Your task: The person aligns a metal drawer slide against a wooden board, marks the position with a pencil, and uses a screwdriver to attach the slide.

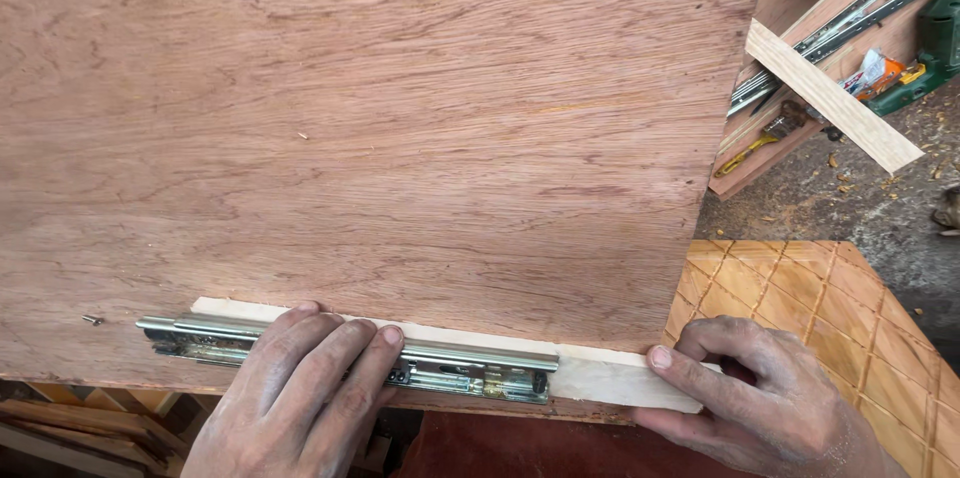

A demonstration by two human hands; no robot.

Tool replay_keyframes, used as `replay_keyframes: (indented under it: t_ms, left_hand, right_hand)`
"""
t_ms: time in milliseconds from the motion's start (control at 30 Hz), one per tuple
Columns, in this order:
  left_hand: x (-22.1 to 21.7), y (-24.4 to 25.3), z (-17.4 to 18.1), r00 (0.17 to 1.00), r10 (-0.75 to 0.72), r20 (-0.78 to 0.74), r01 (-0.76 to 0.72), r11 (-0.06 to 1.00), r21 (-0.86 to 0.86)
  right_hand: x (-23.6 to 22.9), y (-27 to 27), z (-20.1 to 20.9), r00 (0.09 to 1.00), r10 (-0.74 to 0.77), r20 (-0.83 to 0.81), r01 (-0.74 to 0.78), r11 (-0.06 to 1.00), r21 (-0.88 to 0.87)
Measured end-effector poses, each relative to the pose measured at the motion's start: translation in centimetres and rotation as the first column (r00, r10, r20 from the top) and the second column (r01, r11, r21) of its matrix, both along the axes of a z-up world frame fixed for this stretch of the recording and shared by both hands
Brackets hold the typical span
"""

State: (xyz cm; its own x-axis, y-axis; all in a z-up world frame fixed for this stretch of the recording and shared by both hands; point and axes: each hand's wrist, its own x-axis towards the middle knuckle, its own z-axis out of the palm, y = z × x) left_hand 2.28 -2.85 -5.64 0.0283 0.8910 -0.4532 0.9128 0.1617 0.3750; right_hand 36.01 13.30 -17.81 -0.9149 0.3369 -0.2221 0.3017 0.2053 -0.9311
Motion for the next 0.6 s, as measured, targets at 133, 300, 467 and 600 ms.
replay_keyframes:
  t_ms: [133, 300, 467, 600]
  left_hand:
    - [0.2, -0.5, -0.1, 1.000, 0.023, -0.009, -0.024, 1.000, -0.009]
    - [0.4, -1.5, -0.3, 0.999, 0.027, -0.019, -0.028, 0.999, -0.043]
    - [0.5, -1.9, -0.5, 0.999, 0.028, -0.020, -0.029, 0.997, -0.066]
    - [0.6, -1.5, -0.7, 0.999, 0.028, -0.032, -0.030, 0.998, -0.055]
  right_hand:
    - [-0.3, 0.0, 0.2, 1.000, -0.019, 0.023, 0.019, 0.999, 0.031]
    - [-0.3, 0.0, 0.2, 1.000, -0.016, 0.016, 0.016, 1.000, 0.026]
    - [-0.1, 0.0, 0.0, 1.000, 0.009, -0.002, -0.009, 1.000, 0.012]
    - [-0.2, -0.1, -0.9, 0.992, 0.017, -0.128, -0.009, 0.998, 0.065]
